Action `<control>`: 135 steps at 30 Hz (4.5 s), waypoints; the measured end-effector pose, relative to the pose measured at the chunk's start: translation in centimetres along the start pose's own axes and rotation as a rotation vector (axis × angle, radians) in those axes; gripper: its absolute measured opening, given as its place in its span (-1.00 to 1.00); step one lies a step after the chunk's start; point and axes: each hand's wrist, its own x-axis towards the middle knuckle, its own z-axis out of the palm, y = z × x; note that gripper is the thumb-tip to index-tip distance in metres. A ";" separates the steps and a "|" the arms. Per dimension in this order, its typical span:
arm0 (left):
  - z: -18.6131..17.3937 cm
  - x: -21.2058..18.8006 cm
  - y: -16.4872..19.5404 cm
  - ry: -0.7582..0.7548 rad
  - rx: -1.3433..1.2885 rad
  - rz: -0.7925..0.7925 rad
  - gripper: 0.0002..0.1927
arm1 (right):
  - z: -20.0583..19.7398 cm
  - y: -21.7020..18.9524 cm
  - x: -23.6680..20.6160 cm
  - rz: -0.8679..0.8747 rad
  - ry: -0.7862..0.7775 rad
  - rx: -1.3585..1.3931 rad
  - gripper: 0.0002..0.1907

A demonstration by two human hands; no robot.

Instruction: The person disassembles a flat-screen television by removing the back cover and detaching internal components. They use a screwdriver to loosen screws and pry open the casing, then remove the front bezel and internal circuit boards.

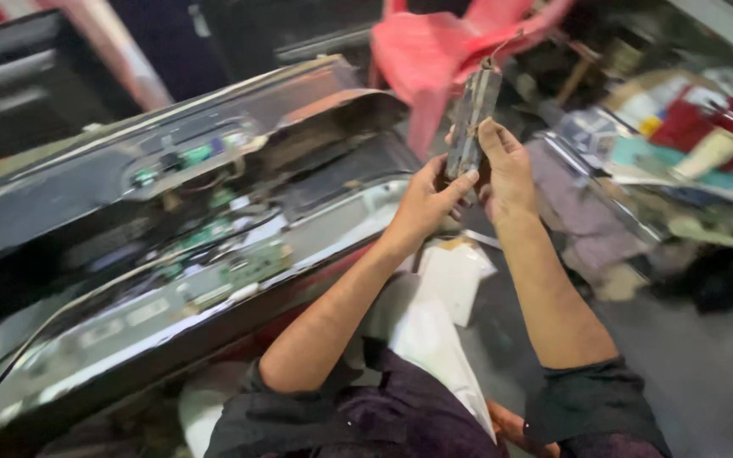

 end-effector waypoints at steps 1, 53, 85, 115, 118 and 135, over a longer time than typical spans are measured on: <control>1.7 0.7 -0.6 -0.037 -0.022 -0.031 -0.41 | -1.6 -1.1 -0.5 -0.013 0.032 -0.017 -0.72; 38.3 6.8 -18.8 -0.425 -0.411 -0.993 -0.61 | -44.7 -22.3 -18.9 -0.597 0.293 -2.130 -0.40; 10.7 0.6 6.9 -0.371 -0.062 -0.448 -0.42 | -17.0 -19.7 -12.0 -0.367 -0.097 -0.959 -0.62; -47.2 -54.0 23.6 1.628 1.432 -0.586 -0.44 | 28.4 8.6 -16.4 -0.074 -1.081 -0.831 -0.76; -49.6 -52.1 21.0 1.593 1.570 -0.546 -0.46 | 29.5 8.2 -16.1 -0.178 -1.037 -0.936 -0.79; -43.9 -43.4 20.8 1.073 1.883 -0.056 -0.66 | 19.3 8.4 11.9 -0.617 -0.889 -1.764 -0.44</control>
